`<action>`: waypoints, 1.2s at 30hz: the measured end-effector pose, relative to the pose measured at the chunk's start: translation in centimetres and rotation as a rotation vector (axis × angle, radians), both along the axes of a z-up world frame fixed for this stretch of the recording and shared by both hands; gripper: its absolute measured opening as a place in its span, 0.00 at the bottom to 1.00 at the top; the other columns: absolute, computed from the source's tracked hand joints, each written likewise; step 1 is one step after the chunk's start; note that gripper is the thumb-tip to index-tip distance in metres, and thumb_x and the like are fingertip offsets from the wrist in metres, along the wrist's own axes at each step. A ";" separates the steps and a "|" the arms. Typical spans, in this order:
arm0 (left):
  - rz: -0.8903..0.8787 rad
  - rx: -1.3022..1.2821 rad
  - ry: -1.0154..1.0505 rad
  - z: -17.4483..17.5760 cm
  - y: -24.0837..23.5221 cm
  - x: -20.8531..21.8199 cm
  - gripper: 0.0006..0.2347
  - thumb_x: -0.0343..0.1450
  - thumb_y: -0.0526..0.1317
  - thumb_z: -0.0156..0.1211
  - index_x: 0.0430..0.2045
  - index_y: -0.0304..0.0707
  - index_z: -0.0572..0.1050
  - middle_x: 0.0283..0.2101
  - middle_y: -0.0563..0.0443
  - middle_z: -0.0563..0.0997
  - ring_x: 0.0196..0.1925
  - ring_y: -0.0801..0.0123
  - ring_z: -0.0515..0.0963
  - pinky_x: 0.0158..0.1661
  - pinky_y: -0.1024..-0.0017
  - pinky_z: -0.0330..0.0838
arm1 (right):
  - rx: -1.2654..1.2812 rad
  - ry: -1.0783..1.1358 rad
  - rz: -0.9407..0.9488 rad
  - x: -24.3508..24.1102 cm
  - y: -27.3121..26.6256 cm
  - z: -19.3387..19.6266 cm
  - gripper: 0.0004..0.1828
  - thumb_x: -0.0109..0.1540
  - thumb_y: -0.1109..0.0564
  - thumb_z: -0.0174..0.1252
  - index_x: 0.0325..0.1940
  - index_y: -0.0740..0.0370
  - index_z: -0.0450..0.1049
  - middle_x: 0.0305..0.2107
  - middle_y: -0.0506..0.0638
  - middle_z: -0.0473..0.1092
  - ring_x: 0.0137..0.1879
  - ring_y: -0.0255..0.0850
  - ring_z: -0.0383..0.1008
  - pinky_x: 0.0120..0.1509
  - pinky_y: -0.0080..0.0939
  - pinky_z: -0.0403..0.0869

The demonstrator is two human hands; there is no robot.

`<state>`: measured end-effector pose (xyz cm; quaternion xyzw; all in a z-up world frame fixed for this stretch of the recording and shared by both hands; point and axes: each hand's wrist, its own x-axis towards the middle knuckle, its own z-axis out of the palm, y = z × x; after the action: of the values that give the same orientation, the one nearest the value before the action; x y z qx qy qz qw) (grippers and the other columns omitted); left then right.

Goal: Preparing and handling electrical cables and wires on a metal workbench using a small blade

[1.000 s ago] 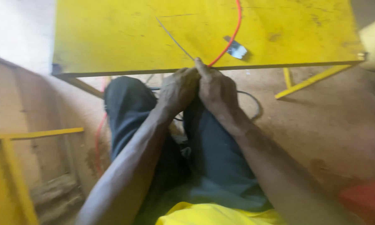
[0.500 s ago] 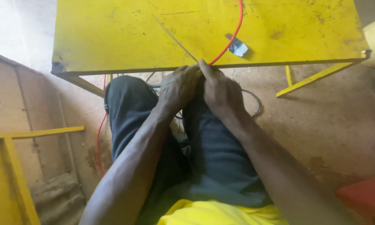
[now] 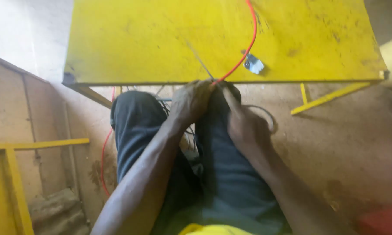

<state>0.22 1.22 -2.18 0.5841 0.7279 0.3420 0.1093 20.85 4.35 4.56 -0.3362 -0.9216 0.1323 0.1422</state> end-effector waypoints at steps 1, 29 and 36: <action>0.015 -0.043 -0.028 -1.1 -0.5 0.1 0.16 0.81 0.56 0.45 0.53 0.57 0.79 0.44 0.44 0.86 0.44 0.42 0.88 0.41 0.47 0.83 | -0.075 -0.096 -0.049 2.3 -1.8 -0.1 0.37 0.69 0.60 0.45 0.84 0.44 0.58 0.40 0.62 0.79 0.45 0.60 0.84 0.49 0.65 0.83; 0.066 -0.002 -0.034 0.5 -1.2 0.5 0.18 0.82 0.58 0.46 0.57 0.55 0.80 0.48 0.41 0.86 0.47 0.40 0.87 0.47 0.45 0.81 | -0.059 -0.058 -0.113 2.2 -2.3 -0.2 0.34 0.70 0.58 0.46 0.81 0.42 0.64 0.37 0.59 0.80 0.38 0.58 0.84 0.43 0.61 0.84; 0.049 0.005 0.041 0.5 -1.8 0.7 0.16 0.82 0.56 0.47 0.54 0.56 0.80 0.48 0.46 0.86 0.46 0.46 0.88 0.45 0.51 0.83 | 0.010 0.054 0.016 -3.8 1.7 -1.8 0.31 0.70 0.57 0.46 0.79 0.40 0.64 0.44 0.61 0.79 0.46 0.61 0.84 0.46 0.68 0.82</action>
<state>0.97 -0.54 -1.64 0.5732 0.7432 0.3346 0.0844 17.05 6.01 2.81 -0.3244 -0.9207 0.1380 0.1677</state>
